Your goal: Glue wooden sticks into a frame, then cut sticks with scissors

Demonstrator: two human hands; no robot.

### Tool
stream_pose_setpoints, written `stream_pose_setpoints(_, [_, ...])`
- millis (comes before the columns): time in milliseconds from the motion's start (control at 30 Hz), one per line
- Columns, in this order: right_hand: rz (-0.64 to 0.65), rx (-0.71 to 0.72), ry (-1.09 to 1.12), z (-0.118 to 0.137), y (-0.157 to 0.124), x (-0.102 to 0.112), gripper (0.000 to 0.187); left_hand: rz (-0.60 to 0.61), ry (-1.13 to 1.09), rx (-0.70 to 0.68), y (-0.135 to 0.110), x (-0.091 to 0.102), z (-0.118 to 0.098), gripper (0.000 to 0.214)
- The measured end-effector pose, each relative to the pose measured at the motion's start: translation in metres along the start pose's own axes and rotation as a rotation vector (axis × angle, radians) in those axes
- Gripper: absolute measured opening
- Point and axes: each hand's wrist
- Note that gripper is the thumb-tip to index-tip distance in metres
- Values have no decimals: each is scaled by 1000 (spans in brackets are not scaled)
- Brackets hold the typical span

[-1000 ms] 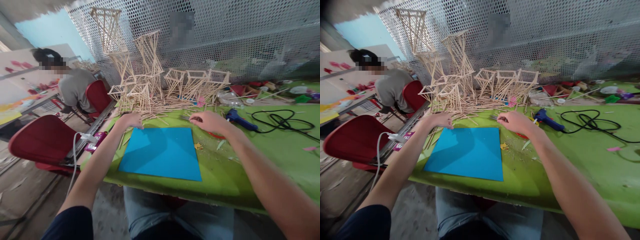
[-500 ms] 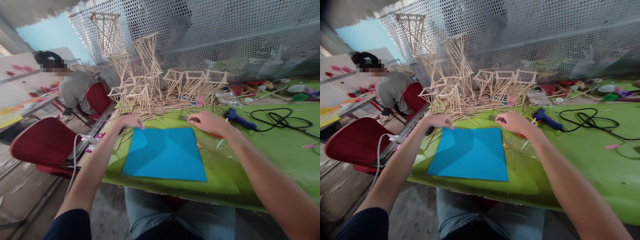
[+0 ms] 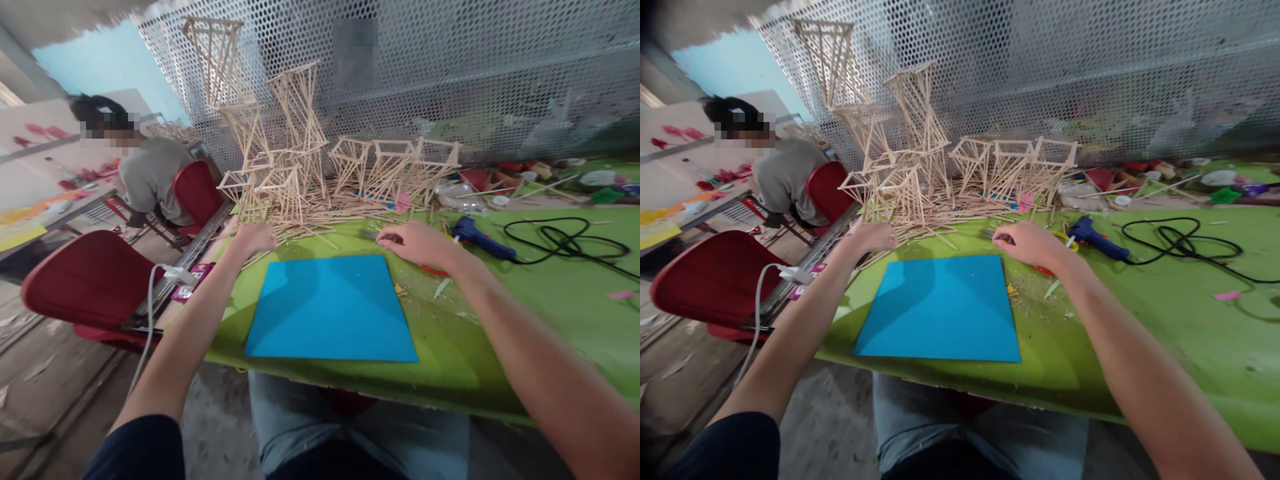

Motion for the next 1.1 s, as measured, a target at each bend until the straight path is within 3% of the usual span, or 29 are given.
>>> stream_pose_setpoints(100, [0,-2,-4,-2,0,0,32,-60,22,11,1,-3,-9,30])
stream_pose_setpoints(300, [-3,12,-26,-5,1,-4,34,-84,60,-190,18,-21,-45,43])
stream_pose_setpoints(467, [-5,-21,-51,-6,0,2,34,-111,67,-150,34,-36,-65,40])
stream_pose_setpoints(667, [-98,-149,-114,-41,-16,29,38,-58,41,-131,42,-26,-64,31])
stream_pose_setpoints(833, [-171,-176,-122,-75,-22,34,39,-60,12,-120,40,-20,-65,32])
stream_pose_setpoints(933, [-158,-183,-118,-71,-21,32,36,-90,-4,-126,35,-21,-63,34])
stream_pose_setpoints(1100, [-45,-135,-122,-42,-14,23,38,-117,-18,-120,25,-18,-43,30])
Point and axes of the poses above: each hand's wrist, its own y-axis towards the middle knuckle, its own x-axis out of the back of the hand, z = x × y, and after that the axes turned 10 degrees about -y, right-handed
